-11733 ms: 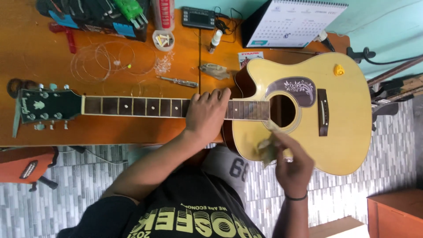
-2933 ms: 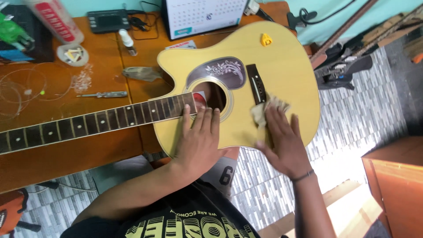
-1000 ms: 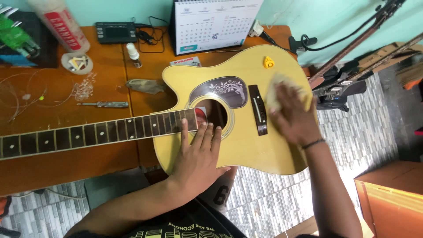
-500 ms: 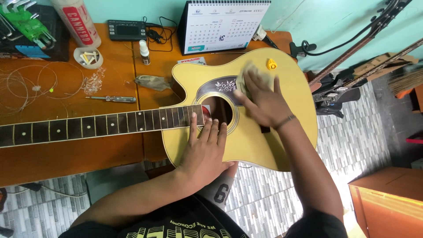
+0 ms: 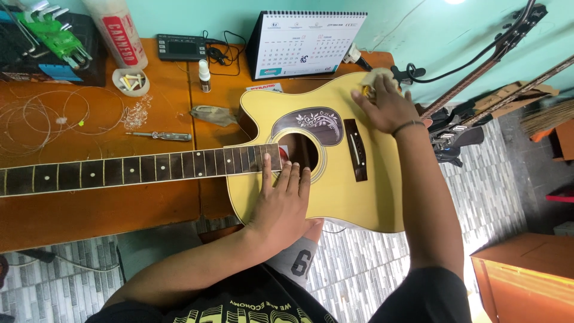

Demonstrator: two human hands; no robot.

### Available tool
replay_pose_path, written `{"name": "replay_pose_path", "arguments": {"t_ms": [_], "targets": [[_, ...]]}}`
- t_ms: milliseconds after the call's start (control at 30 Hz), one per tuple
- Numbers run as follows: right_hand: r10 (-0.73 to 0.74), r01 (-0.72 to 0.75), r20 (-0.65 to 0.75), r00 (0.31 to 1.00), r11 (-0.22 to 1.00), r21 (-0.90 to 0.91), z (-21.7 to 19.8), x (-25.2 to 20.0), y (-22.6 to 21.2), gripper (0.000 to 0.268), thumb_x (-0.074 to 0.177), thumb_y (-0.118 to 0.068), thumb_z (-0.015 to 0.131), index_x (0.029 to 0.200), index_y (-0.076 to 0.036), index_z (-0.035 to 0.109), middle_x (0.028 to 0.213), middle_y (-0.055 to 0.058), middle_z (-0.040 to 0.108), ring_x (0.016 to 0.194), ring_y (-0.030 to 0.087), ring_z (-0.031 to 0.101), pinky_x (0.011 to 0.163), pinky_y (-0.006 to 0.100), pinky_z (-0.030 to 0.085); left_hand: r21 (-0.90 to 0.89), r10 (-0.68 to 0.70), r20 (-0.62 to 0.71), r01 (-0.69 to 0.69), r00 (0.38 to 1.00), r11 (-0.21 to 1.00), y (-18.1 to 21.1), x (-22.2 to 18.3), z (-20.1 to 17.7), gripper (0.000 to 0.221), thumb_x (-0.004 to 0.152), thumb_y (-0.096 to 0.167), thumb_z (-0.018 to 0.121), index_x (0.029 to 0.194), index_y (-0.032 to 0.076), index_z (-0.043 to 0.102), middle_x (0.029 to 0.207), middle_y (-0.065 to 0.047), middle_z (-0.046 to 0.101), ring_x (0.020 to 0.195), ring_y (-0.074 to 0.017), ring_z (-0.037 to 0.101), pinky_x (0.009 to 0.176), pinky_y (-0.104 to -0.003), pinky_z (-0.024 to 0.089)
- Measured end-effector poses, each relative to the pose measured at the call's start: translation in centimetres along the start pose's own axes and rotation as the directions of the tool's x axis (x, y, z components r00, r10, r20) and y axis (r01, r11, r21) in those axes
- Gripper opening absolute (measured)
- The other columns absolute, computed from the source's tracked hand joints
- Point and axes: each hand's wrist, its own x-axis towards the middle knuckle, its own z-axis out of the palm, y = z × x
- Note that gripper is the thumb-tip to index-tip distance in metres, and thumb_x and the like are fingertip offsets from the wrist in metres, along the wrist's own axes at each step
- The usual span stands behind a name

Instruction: Applying liquid polish to an acoustic guitar and wiping it down thoroughly with a cloth on a repair bench.

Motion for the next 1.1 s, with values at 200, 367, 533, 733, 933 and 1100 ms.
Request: {"name": "replay_pose_path", "arguments": {"t_ms": [200, 367, 533, 733, 933, 1100], "targets": [[-0.035, 0.034, 0.096, 0.995, 0.999, 0.019, 0.2, -7.6, -2.6, 0.102, 0.097, -0.077, 0.019, 0.162, 0.002, 0.027, 0.171, 0.022, 0.015, 0.156, 0.039, 0.019, 0.126, 0.061, 0.008, 0.008, -0.002, 0.002, 0.002, 1.0, 1.0, -0.1, 0.0, 0.0, 0.101, 0.08, 0.066, 0.07, 0.146, -0.006, 0.044, 0.141, -0.031, 0.055, 0.14, -0.0429, 0.045, 0.119, -0.078, -0.002], [-0.182, 0.178, 0.076, 0.98, 0.983, 0.049, 1.8, -7.3, -4.1, 0.098, 0.097, -0.079, 0.023, 0.163, -0.006, 0.026, 0.17, 0.015, 0.022, 0.153, 0.036, 0.026, 0.127, 0.058, 0.001, 0.008, -0.006, -0.008, 0.006, 1.0, 1.0, -0.1, 0.1, 0.5, 0.104, 0.078, 0.068, 0.07, 0.147, -0.005, 0.043, 0.14, -0.031, 0.055, 0.139, -0.0423, 0.046, 0.12, -0.076, -0.001], [-0.182, 0.177, -0.034, 0.983, 0.976, -0.123, 1.9, -2.9, -4.8, 0.103, 0.096, -0.083, 0.021, 0.164, -0.005, 0.025, 0.171, 0.016, 0.023, 0.154, 0.035, 0.029, 0.127, 0.06, -0.005, 0.015, -0.001, -0.011, 0.001, 1.0, 1.0, -0.1, 0.0, 0.0, 0.103, 0.079, 0.069, 0.07, 0.146, -0.005, 0.044, 0.139, -0.031, 0.055, 0.139, -0.0423, 0.046, 0.12, -0.077, -0.003], [-0.134, 0.13, -0.073, 0.988, 0.99, -0.056, 1.5, -0.1, -5.6, 0.106, 0.096, -0.082, 0.016, 0.163, -0.001, 0.025, 0.171, 0.02, 0.022, 0.156, 0.034, 0.025, 0.122, 0.066, -0.01, 0.029, 0.01, 0.009, -0.01, 1.0, 1.0, 0.0, 0.0, -0.1, 0.104, 0.079, 0.07, 0.069, 0.145, -0.006, 0.044, 0.139, -0.032, 0.054, 0.139, -0.0437, 0.045, 0.119, -0.078, -0.003], [-0.182, 0.182, 0.0, 0.983, 0.983, -0.017, 0.7, -5.7, -5.9, 0.103, 0.097, -0.081, 0.025, 0.162, -0.001, 0.025, 0.17, 0.02, 0.022, 0.156, 0.034, 0.024, 0.129, 0.056, 0.007, -0.008, -0.004, 0.0, 0.004, 1.0, 1.0, -0.1, 0.1, -0.3, 0.103, 0.079, 0.069, 0.069, 0.145, -0.006, 0.045, 0.138, -0.032, 0.055, 0.139, -0.0441, 0.046, 0.119, -0.078, -0.004], [-0.134, 0.131, 0.134, 0.982, 0.991, 0.032, -0.6, -8.6, -2.3, 0.094, 0.094, -0.072, 0.035, 0.166, -0.012, 0.022, 0.172, 0.013, 0.019, 0.148, 0.049, 0.03, 0.125, 0.058, 0.021, 0.02, 0.005, 0.012, -0.005, 1.0, 1.0, -0.1, 0.1, -0.4, 0.102, 0.081, 0.068, 0.069, 0.146, -0.006, 0.044, 0.139, -0.033, 0.055, 0.139, -0.0446, 0.046, 0.119, -0.077, -0.003]]}}
